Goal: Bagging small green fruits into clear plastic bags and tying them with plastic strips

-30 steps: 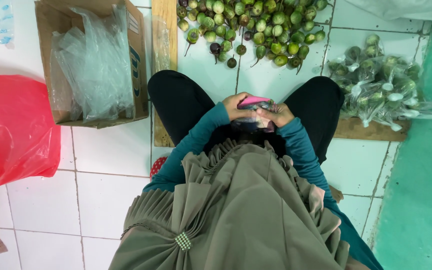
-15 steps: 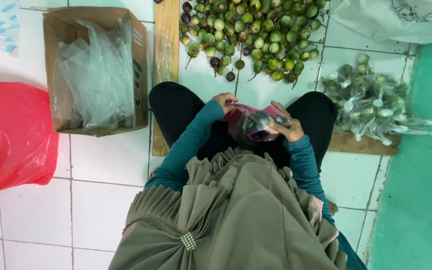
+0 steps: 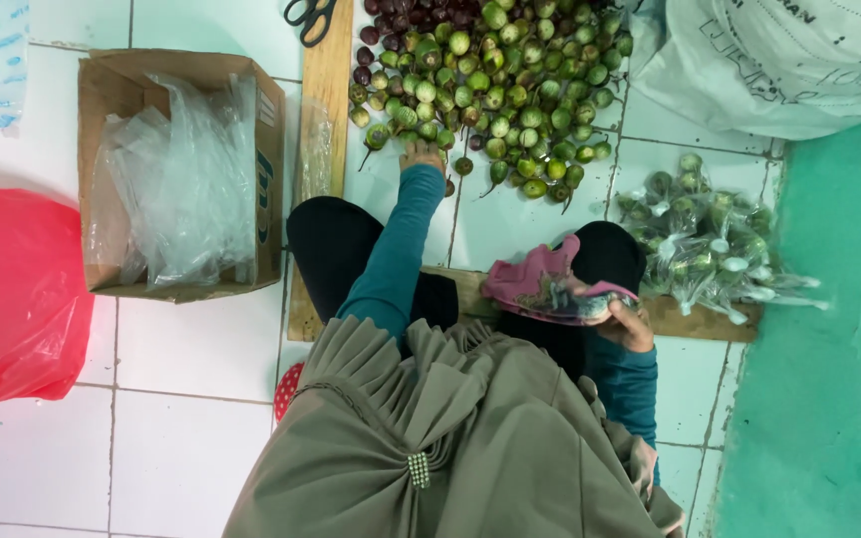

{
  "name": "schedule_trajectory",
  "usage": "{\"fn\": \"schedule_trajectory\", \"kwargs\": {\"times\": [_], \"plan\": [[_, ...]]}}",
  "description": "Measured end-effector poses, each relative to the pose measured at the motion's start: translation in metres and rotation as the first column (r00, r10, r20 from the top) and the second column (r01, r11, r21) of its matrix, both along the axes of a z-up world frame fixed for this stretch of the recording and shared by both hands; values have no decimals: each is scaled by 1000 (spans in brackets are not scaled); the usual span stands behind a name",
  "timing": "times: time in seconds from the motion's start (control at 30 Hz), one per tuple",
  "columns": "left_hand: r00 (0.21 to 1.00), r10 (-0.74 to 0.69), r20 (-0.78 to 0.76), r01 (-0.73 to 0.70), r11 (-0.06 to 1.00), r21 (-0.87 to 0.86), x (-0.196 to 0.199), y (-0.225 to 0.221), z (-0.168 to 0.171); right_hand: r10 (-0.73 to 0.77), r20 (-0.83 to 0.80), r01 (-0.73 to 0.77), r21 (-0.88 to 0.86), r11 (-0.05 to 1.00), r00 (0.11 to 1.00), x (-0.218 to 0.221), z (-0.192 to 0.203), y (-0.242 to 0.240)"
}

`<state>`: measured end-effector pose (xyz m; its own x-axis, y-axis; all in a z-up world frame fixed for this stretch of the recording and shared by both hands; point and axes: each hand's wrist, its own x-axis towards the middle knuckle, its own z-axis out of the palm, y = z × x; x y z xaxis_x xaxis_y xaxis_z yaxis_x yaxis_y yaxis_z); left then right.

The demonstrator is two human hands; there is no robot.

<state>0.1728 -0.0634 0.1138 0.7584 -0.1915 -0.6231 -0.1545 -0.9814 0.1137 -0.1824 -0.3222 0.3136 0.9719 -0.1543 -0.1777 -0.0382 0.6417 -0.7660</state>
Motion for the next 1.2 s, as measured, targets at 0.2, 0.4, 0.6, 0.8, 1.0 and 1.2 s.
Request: {"fn": "schedule_trajectory", "kwargs": {"times": [0.2, 0.4, 0.6, 0.8, 1.0, 1.2], "plan": [[991, -38, 131, 39, 999, -5, 17, -1, -43, -324, -107, 327, 19, 945, 940, 14, 42, 36], [984, 1, 180, 14, 996, -83, 0, 21, -19, -314, -156, 316, -10, 949, 937, 39, 56, 41], [778, 324, -538, -486, -231, -843, -85, 39, 71, -391, -59, 322, -460, 827, 919, 61, -49, 17], [728, 123, -675, -578, -420, -700, -156, 34, 129, -32, 321, 279, -762, 585, 946, 104, 46, 112], [837, 70, -543, -472, -407, -782, -177, 28, 139, 159, 394, 333, -889, 314, 905, 108, 27, 132], [871, 18, -491, -445, -393, -805, -185, 20, 139, 213, 434, 372, -887, 275, 875, 129, 17, 124]]}}
